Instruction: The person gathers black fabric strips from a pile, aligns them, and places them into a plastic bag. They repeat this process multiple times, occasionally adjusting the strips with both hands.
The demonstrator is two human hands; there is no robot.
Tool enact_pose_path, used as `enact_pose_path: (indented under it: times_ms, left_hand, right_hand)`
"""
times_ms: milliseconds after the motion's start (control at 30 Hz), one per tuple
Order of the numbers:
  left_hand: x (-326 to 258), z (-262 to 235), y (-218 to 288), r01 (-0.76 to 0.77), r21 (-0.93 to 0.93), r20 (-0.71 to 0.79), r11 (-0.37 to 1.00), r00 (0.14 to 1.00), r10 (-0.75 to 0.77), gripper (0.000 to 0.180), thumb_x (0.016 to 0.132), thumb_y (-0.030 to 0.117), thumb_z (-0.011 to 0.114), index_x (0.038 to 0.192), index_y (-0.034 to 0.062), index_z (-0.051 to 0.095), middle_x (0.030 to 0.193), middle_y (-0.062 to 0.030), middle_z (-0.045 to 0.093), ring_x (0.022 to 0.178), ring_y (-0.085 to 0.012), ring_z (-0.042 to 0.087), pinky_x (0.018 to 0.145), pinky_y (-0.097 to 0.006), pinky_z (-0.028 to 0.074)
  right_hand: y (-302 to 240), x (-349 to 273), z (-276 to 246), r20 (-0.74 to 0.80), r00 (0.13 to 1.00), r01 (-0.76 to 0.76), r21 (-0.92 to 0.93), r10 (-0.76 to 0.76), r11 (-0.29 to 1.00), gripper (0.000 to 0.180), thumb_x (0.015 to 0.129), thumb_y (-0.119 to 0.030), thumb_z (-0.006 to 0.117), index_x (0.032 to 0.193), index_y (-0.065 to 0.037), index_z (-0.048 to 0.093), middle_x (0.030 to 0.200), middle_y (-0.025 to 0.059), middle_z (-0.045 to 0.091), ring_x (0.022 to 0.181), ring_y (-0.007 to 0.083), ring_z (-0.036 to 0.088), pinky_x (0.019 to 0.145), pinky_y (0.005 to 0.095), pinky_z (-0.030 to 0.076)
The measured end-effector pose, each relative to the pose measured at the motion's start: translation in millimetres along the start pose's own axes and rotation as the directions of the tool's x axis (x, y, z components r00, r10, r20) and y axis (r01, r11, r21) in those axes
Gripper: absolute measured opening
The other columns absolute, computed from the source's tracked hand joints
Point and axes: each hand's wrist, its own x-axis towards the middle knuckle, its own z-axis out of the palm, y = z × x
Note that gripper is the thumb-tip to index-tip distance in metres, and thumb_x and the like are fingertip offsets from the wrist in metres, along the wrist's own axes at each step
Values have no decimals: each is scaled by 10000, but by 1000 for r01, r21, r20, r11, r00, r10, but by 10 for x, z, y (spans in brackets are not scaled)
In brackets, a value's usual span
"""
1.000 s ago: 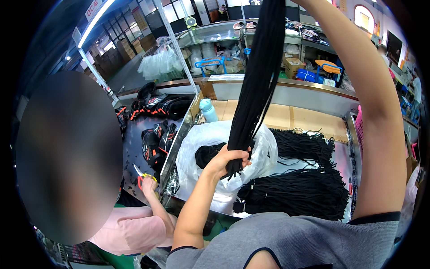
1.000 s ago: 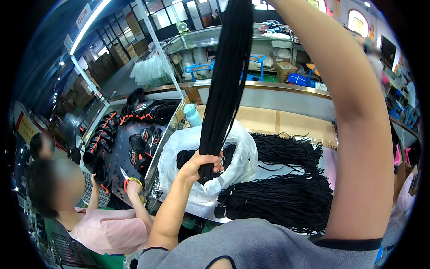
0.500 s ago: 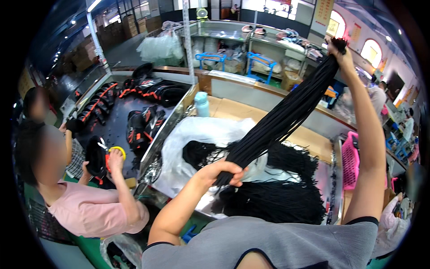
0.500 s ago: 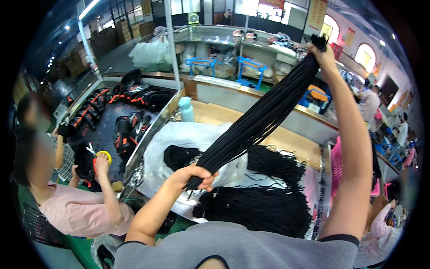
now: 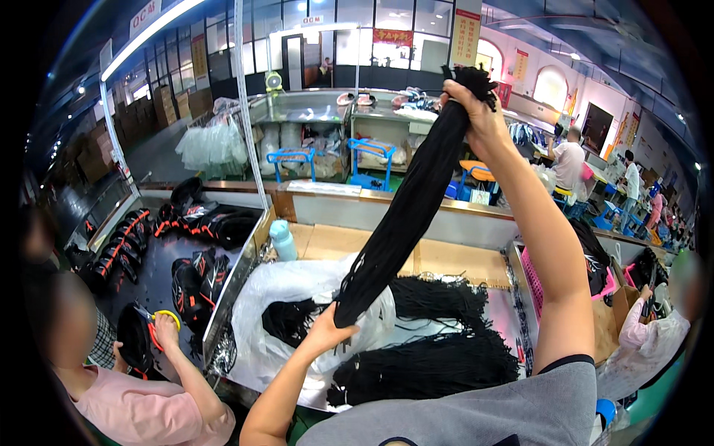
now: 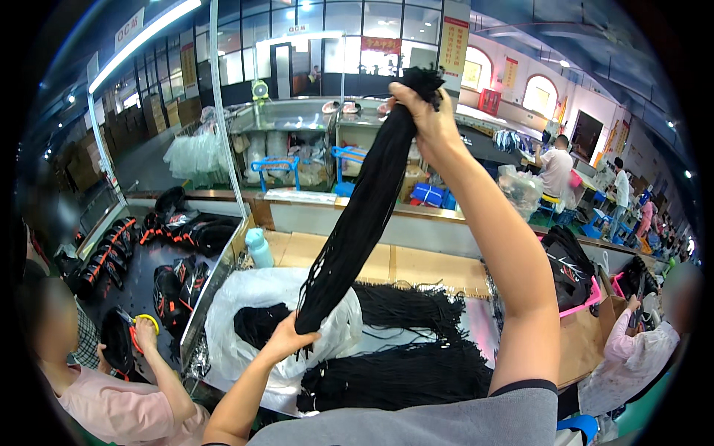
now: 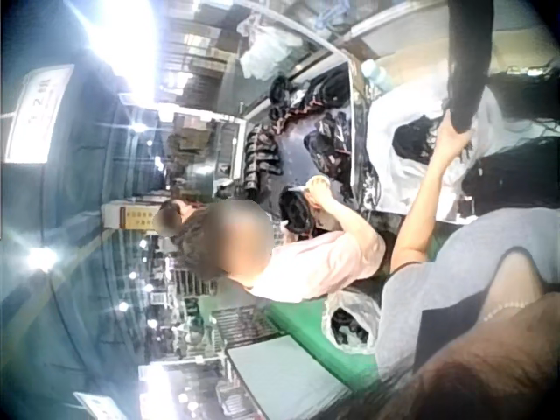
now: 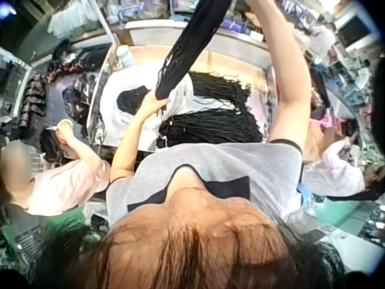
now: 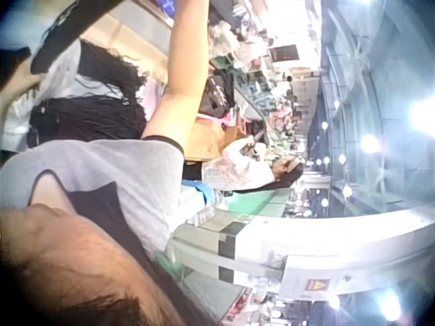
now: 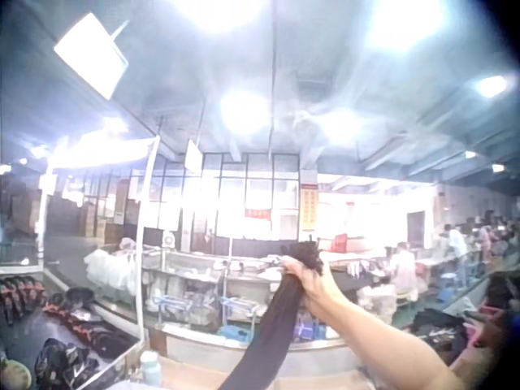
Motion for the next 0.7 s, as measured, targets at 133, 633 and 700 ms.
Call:
enact_pose_path:
  times_ms: [133, 633, 700]
  left_hand:
    - [103, -87, 224, -209, 135, 37, 969, 978, 206, 1164, 694, 360, 899, 1515, -24, 170, 1371, -287, 428, 1279, -378, 470, 1094, -437, 383]
    - [95, -956, 2635, -656, 260, -473, 709, 553, 686, 248, 902, 115, 729, 1111, 19, 636, 915, -72, 688, 815, -169, 659, 717, -290, 500]
    - [178, -928, 2563, -709, 9, -484, 705, 614, 623, 138, 910, 60, 717, 1019, 20, 642, 812, -25, 690, 732, -108, 663, 676, -235, 483]
  right_hand:
    - [-316, -81, 418, 113, 993, -21, 61, 14, 998, 200, 861, -163, 779, 950, -47, 643, 811, 67, 670, 728, 143, 647, 631, 302, 559]
    - [-100, -893, 1059, 641, 750, -101, -135, 165, 986, 648, 958, -388, 689, 1443, -64, 406, 1202, 55, 558, 1133, 150, 525, 1014, 335, 426]
    - [-47, -947, 1012, 704, 701, 0, -159, 114, 987, 778, 918, -371, 742, 1509, -66, 338, 1293, 59, 519, 1218, 157, 473, 1074, 348, 380]
